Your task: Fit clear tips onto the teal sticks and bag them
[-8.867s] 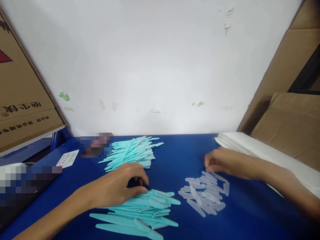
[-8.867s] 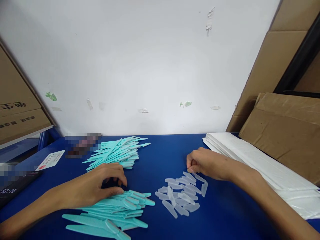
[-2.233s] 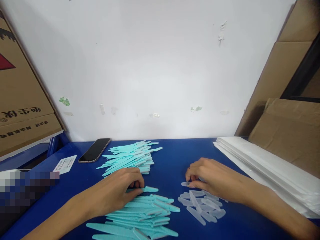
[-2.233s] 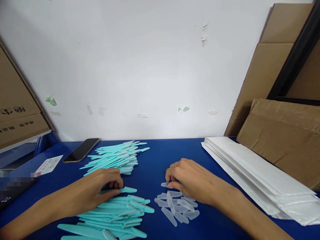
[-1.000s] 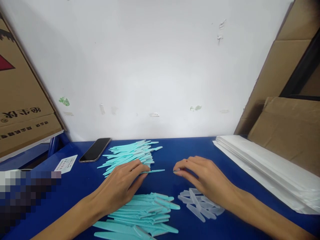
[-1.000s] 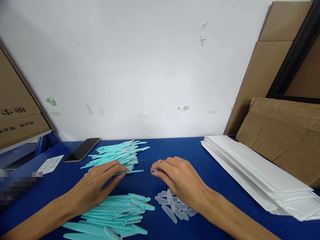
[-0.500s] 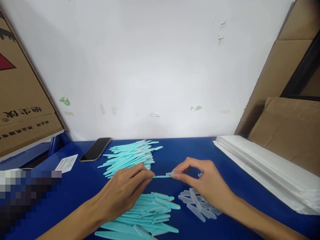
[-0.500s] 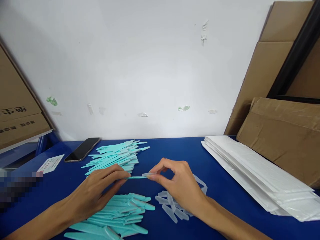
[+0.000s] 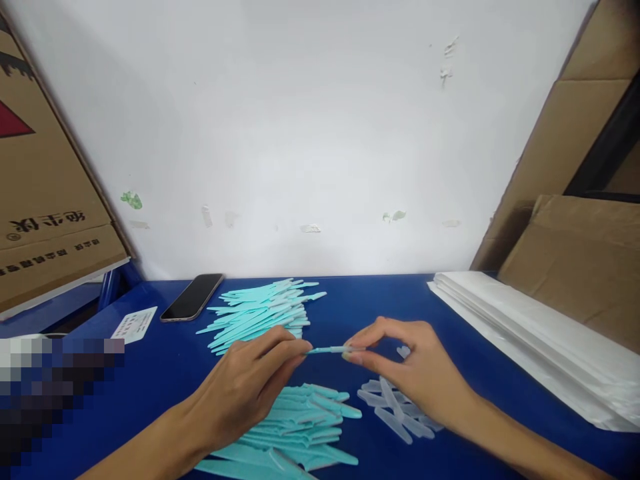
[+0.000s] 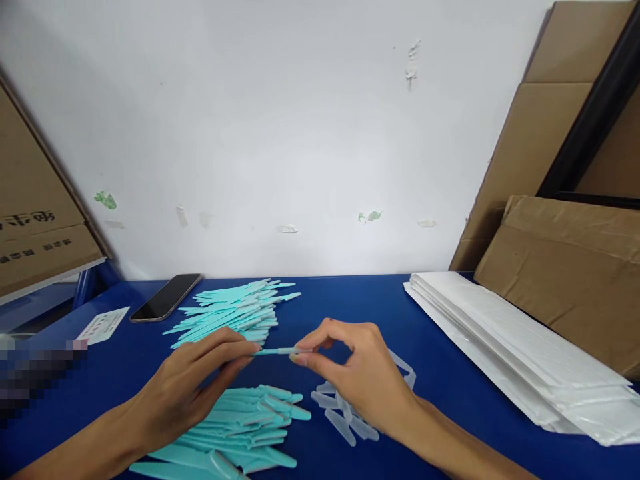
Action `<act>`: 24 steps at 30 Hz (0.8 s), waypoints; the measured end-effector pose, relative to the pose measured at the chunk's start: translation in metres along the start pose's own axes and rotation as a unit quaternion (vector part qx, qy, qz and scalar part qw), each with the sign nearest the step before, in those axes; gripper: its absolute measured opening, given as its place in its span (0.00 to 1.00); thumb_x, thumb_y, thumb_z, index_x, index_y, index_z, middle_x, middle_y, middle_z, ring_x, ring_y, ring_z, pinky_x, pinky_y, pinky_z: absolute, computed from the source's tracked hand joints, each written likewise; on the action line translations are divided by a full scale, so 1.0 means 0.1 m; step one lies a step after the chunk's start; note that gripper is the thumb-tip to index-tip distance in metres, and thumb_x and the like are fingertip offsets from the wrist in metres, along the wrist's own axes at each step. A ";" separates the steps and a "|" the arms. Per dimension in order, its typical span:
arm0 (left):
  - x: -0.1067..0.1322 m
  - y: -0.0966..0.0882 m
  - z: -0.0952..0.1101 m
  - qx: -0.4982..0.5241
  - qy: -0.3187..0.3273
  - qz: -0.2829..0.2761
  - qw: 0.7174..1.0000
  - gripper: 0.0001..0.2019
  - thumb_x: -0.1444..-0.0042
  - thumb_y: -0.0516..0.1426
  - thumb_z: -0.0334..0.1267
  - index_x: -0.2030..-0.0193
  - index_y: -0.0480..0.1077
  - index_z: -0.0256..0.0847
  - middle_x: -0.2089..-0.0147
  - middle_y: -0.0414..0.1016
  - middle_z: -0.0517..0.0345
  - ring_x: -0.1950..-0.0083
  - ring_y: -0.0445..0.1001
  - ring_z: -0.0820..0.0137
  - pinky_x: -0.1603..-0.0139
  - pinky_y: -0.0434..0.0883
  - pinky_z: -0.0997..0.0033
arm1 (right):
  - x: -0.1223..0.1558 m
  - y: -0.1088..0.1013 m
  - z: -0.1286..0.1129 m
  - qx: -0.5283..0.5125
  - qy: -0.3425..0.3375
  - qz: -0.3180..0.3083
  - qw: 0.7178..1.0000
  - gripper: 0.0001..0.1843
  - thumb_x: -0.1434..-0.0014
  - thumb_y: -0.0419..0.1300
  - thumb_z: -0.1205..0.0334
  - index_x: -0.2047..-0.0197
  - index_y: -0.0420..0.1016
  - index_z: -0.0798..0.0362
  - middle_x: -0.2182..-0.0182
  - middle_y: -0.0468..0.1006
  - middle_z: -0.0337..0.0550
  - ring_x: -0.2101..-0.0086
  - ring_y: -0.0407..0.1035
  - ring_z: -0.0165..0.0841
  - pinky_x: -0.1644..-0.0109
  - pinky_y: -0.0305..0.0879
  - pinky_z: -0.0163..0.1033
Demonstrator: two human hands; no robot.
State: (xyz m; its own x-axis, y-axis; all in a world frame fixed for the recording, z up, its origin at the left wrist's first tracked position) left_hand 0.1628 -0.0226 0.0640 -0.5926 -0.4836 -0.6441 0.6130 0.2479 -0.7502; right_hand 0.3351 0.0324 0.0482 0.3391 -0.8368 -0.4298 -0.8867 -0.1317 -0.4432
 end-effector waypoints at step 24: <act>0.01 -0.18 -0.57 -0.150 -0.095 0.020 0.984 0.14 0.28 0.49 0.33 0.40 0.69 0.40 0.52 0.75 0.49 0.55 0.76 0.65 0.55 0.73 0.67 | -0.18 -0.31 0.00 0.257 -0.033 -0.052 0.964 0.13 0.32 0.58 0.50 0.59 0.81 0.44 0.64 0.84 0.37 0.65 0.77 0.35 0.60 0.70 0.38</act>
State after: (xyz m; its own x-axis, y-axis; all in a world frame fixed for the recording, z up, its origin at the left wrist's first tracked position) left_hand 0.1212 0.0205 0.0689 -0.4453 -0.6095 -0.6560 0.4347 0.4933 -0.7534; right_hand 0.3567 0.0518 0.0698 0.4525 -0.7956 -0.4028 -0.5786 0.0817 -0.8115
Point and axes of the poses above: each hand's wrist, its own x-axis away from the middle knuckle, its own y-axis out of the palm, z = x × y, the point moved 10 cm from there along -x, towards the middle knuckle
